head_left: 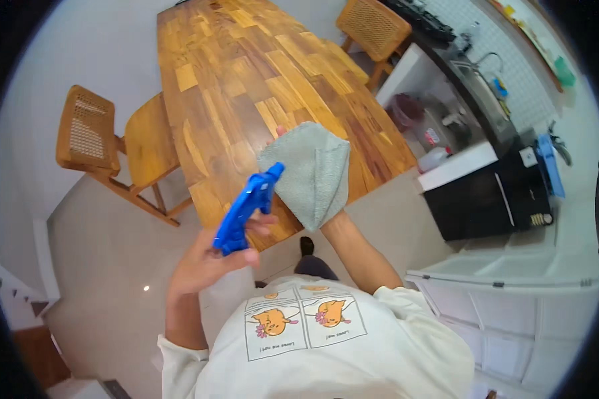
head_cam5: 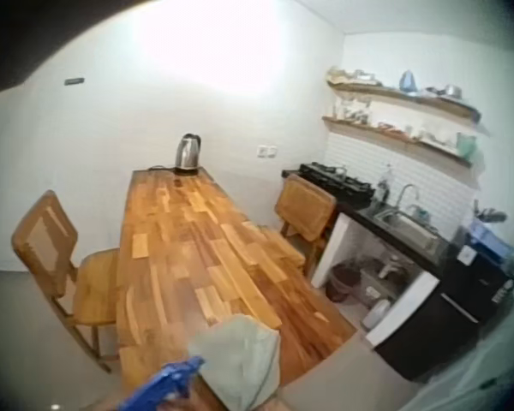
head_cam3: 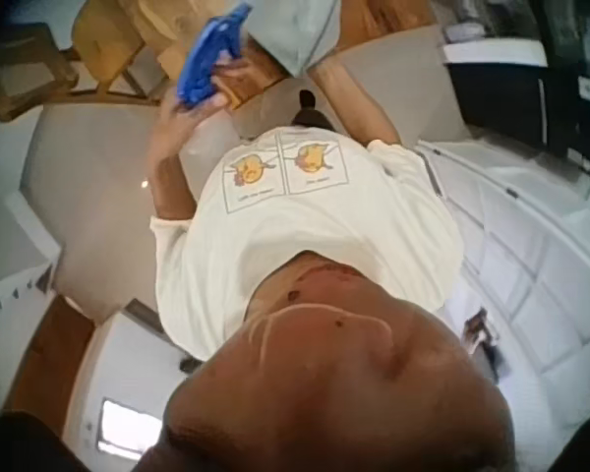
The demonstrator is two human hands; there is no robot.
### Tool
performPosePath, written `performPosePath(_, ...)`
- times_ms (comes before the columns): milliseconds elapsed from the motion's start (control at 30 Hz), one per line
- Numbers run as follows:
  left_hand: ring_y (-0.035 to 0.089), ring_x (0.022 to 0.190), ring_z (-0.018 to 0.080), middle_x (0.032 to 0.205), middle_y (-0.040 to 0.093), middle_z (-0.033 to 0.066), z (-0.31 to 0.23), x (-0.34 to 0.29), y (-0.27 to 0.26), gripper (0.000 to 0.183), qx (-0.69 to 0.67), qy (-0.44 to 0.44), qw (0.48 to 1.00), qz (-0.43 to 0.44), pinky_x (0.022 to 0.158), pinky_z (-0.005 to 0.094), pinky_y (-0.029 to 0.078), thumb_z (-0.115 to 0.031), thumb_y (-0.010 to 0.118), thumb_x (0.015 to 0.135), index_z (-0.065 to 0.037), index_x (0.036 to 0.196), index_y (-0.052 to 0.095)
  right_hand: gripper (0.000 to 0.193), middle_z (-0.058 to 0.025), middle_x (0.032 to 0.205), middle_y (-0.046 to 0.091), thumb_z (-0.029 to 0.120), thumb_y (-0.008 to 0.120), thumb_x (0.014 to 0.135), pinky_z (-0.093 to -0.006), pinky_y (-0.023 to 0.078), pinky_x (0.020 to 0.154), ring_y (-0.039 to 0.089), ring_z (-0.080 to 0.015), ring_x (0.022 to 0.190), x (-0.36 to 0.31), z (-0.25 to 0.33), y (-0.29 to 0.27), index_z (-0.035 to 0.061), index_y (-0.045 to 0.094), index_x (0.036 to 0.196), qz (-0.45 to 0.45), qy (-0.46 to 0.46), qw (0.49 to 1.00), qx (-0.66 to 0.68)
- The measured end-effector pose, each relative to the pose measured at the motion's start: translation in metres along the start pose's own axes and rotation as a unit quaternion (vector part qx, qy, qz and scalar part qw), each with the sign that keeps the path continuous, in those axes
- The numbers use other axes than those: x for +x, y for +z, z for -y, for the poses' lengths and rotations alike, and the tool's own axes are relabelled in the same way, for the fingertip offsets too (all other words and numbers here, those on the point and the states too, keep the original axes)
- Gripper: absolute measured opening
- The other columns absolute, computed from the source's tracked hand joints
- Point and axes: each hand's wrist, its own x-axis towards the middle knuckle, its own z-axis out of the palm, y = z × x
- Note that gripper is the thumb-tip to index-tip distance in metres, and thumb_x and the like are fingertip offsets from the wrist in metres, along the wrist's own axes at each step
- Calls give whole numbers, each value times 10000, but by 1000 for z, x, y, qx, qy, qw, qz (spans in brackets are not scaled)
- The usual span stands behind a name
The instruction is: The person wipes a wooden dining table and several wooden chairs with a cloth while holding a spray bottle. They clean the tabletop, chair seats, and chair backs in sequence, moving around the table to reach different areas.
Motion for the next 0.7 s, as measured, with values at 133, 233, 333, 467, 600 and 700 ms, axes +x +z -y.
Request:
performPosePath(133, 570, 824, 145, 1142, 528, 112, -26, 44, 24, 314, -5, -26, 1000, -7, 709, 269, 456, -133, 635, 806, -19, 1075, 522, 529, -122, 1301, 408, 343, 383, 918, -341, 404, 944, 446, -227, 1136, 30, 4, -16, 87, 255, 1363, 24, 109, 967, 229)
performPosePath(233, 571, 793, 139, 1073, 533, 93, -22, 80, 36, 279, 27, 3, 998, -64, 701, 273, 454, -148, 620, 823, -23, 1053, 523, 557, -81, 1381, 330, 384, 383, 907, -326, 430, 899, 469, -216, 1103, 43, -8, -24, 93, 263, 1367, 76, 149, 905, 391)
performPosePath(333, 556, 754, 113, 1131, 519, 99, -18, 105, 45, 264, 29, -55, 997, -37, 702, 270, 454, -161, 632, 817, -29, 1020, 527, 576, -84, 1361, 324, 419, 378, 902, -349, 414, 925, 453, -236, 1115, 51, -2, -27, 107, 253, 1370, 203, 125, 773, 587)
performPosePath(467, 539, 721, 103, 1236, 484, 137, -24, 110, 50, 278, -10, -20, 994, 104, 688, 253, 447, -152, 653, 796, -30, 1017, 535, 531, -91, 1172, 512, 405, 433, 887, -346, 416, 889, 517, -251, 991, 57, 7, -37, 140, 332, 1335, -43, 188, 820, 540)
performPosePath(600, 531, 694, 113, 1122, 571, 154, -33, 85, 25, 307, -23, 76, 990, 118, 653, 250, 436, -113, 668, 771, -25, 1032, 533, 321, -77, 1094, 550, 268, 529, 809, -383, 403, 843, 513, -265, 982, 61, 27, -32, 117, 537, 1092, 42, -95, 875, -473)
performPosePath(700, 527, 698, 121, 1006, 601, 138, -29, 36, -15, 308, -8, 102, 992, -75, 644, 259, 426, -95, 651, 777, -18, 1041, 514, 322, -97, 1126, 519, 255, 513, 813, -394, 360, 882, 468, -275, 1048, 63, 57, -10, 110, 536, 1099, 40, -145, 668, -729)
